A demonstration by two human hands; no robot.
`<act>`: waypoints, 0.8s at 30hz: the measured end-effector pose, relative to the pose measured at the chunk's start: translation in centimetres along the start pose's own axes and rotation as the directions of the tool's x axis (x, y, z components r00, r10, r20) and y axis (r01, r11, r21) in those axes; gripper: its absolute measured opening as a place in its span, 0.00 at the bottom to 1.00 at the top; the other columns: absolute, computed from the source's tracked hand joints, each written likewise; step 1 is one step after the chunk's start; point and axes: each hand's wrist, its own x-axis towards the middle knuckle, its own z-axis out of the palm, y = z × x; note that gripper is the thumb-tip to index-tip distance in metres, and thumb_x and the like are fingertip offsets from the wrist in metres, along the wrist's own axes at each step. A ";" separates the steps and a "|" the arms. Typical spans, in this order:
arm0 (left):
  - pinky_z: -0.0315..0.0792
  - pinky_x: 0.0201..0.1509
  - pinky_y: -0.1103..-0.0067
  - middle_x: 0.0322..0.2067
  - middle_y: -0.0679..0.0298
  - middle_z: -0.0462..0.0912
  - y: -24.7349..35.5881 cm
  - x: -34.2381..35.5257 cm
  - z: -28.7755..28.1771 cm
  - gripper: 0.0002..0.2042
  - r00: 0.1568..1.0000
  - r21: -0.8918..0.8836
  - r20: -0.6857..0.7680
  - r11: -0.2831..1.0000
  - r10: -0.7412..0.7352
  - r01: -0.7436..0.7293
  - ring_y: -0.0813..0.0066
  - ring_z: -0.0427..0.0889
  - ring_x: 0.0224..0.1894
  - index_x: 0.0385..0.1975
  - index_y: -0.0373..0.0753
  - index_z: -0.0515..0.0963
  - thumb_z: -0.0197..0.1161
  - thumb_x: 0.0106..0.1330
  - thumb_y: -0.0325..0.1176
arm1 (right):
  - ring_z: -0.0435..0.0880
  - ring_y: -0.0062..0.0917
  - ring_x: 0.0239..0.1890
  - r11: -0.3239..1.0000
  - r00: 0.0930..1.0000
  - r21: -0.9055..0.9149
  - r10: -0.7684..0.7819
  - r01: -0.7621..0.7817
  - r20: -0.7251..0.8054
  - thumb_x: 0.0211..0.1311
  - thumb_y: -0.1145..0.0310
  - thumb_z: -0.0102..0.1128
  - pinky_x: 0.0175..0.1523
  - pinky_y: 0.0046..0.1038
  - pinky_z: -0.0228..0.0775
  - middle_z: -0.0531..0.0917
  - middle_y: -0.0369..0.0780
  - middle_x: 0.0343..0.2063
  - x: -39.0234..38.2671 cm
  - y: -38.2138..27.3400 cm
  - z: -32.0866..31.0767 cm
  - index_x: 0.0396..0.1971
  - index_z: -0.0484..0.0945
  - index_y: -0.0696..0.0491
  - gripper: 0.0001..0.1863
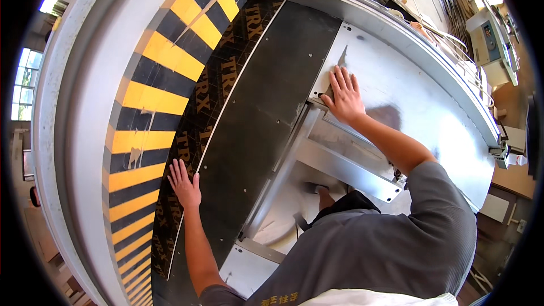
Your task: The person loads a wooden board into a cutting machine, selects an Allen wrench from a set of hex keys on a workbench, and positions cut pieces of board into the machine.
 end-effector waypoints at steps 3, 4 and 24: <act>0.40 0.81 0.58 0.78 0.61 0.49 -1.1 2.1 0.0 0.33 1.000 -0.026 0.004 1.000 -0.017 0.017 0.58 0.47 0.79 0.76 0.45 0.53 0.55 0.74 0.43 | 0.43 0.39 0.79 1.000 1.000 -0.014 0.011 -0.010 0.016 0.72 0.44 0.46 0.81 0.45 0.32 0.53 0.48 0.76 0.0 -0.1 0.0 0.74 0.54 0.57 0.41; 0.42 0.80 0.59 0.77 0.61 0.50 -1.4 2.6 -0.2 0.33 0.999 -0.041 0.026 0.998 -0.035 0.036 0.57 0.48 0.79 0.76 0.45 0.54 0.55 0.74 0.44 | 0.43 0.39 0.79 1.000 1.000 -0.017 0.006 -0.006 0.019 0.72 0.44 0.46 0.81 0.45 0.32 0.53 0.48 0.76 0.1 -0.2 -0.2 0.74 0.54 0.57 0.41; 0.58 0.73 0.64 0.71 0.49 0.63 -7.2 7.1 2.4 0.35 0.940 -0.193 0.212 0.932 -0.267 0.308 0.46 0.61 0.72 0.72 0.37 0.60 0.42 0.77 0.60 | 0.40 0.39 0.80 0.997 0.996 -0.077 0.021 -0.014 0.086 0.74 0.45 0.42 0.81 0.41 0.29 0.49 0.46 0.77 0.5 -0.9 -0.9 0.76 0.49 0.55 0.40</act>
